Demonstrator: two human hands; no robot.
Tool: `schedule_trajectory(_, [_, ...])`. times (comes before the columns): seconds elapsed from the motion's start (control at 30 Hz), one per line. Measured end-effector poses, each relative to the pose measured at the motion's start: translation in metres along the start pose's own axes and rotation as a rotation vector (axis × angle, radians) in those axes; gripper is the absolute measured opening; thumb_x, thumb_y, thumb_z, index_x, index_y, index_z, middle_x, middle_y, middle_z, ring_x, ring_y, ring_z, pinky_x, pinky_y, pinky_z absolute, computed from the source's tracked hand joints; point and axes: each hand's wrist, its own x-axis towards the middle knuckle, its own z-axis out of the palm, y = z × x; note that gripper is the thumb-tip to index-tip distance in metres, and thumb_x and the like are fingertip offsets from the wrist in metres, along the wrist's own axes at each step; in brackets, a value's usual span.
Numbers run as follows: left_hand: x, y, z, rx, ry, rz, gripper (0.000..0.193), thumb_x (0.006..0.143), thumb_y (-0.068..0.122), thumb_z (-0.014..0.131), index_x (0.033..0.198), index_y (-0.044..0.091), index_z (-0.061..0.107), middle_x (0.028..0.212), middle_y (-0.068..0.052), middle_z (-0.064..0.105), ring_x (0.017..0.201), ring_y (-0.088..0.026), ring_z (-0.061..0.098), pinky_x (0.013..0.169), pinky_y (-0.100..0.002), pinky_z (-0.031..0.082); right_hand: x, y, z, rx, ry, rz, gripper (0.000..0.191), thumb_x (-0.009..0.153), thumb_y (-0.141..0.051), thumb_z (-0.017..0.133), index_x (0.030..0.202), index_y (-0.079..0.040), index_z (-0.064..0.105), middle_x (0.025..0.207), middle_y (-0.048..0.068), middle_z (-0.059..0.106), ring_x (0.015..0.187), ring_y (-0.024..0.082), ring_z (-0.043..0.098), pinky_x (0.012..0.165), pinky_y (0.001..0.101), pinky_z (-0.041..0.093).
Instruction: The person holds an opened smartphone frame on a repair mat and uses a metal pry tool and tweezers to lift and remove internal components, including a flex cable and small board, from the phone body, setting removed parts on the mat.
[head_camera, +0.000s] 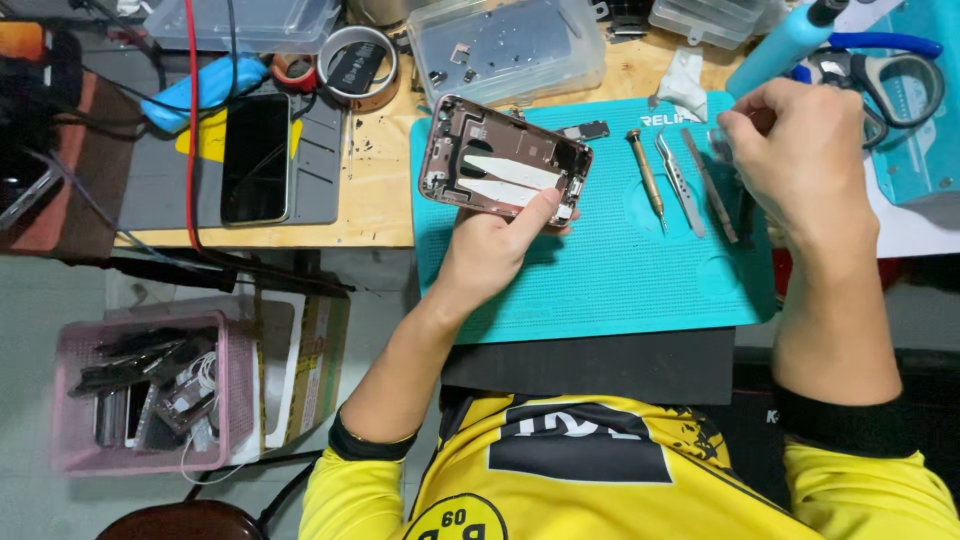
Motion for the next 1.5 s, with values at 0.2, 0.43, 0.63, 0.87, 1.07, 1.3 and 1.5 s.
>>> schedule_trajectory(0.2, [0.009,0.006,-0.002,0.433,-0.071,0.070,0.023,0.094,0.017,0.065,0.106,-0.001,0.071,0.097,-0.010,0.077,0.088,-0.020,0.075,0.080,-0.034,0.059,-0.008,0.001,-0.009,0.032,-0.150,0.053,0.018,0.097,-0.017,0.078,0.105,-0.001,0.078,0.087,0.019,0.073,0.077,0.030,0.072,0.077,0.0392,0.057])
schedule_trajectory(0.43, [0.017,0.001,-0.001,0.538,-0.049,0.141,0.024,0.090,0.016,0.067,0.106,-0.001,0.072,0.098,-0.014,0.078,0.091,-0.023,0.077,0.084,-0.037,0.059,-0.010,-0.020,0.004,-0.015,-0.223,0.051,0.020,0.089,-0.015,0.077,0.105,-0.002,0.078,0.089,0.022,0.073,0.083,0.038,0.071,0.082,0.0463,0.057])
schedule_trajectory(0.63, [0.029,-0.002,-0.007,0.680,-0.038,0.202,0.025,0.089,0.021,0.071,0.101,-0.001,0.075,0.093,-0.019,0.075,0.084,-0.030,0.075,0.076,-0.039,0.057,-0.011,-0.013,0.012,-0.208,-0.278,0.001,0.023,0.076,-0.013,0.080,0.094,0.000,0.075,0.086,0.026,0.071,0.085,0.043,0.069,0.081,0.0515,0.055])
schedule_trajectory(0.87, [0.036,0.000,-0.003,0.749,-0.008,0.169,0.027,0.088,0.025,0.073,0.092,-0.002,0.075,0.085,-0.019,0.074,0.074,-0.031,0.072,0.070,-0.042,0.054,-0.013,-0.010,0.023,-0.234,-0.161,-0.058,0.016,0.079,-0.008,0.075,0.090,0.003,0.073,0.086,0.027,0.069,0.084,0.044,0.068,0.081,0.0519,0.055])
schedule_trajectory(1.07, [0.039,0.001,0.004,0.784,-0.021,0.074,0.031,0.089,0.025,0.072,0.085,-0.005,0.071,0.076,-0.019,0.069,0.069,-0.031,0.069,0.067,-0.041,0.052,-0.014,-0.020,-0.001,0.133,0.043,-0.121,0.014,0.092,-0.006,0.069,0.101,0.005,0.073,0.091,0.022,0.070,0.081,0.035,0.069,0.074,0.0432,0.055])
schedule_trajectory(1.3, [0.039,-0.010,0.012,0.256,-0.106,0.029,0.026,0.103,0.020,0.060,0.109,-0.004,0.065,0.094,-0.010,0.072,0.080,-0.018,0.073,0.065,-0.033,0.061,-0.012,-0.024,-0.017,1.001,-0.086,0.152,0.010,0.119,-0.010,0.046,0.124,-0.002,0.042,0.089,0.014,0.069,0.066,0.019,0.069,0.057,0.0282,0.056])
schedule_trajectory(1.5, [0.039,-0.011,0.015,-0.026,-0.206,-0.083,0.026,0.107,0.018,0.055,0.121,-0.003,0.057,0.097,-0.009,0.071,0.076,-0.015,0.074,0.059,-0.026,0.062,-0.016,-0.040,-0.018,1.192,-0.078,0.105,0.030,0.112,0.002,0.056,0.131,-0.003,0.034,0.097,0.018,0.070,0.084,0.023,0.074,0.075,0.0337,0.065])
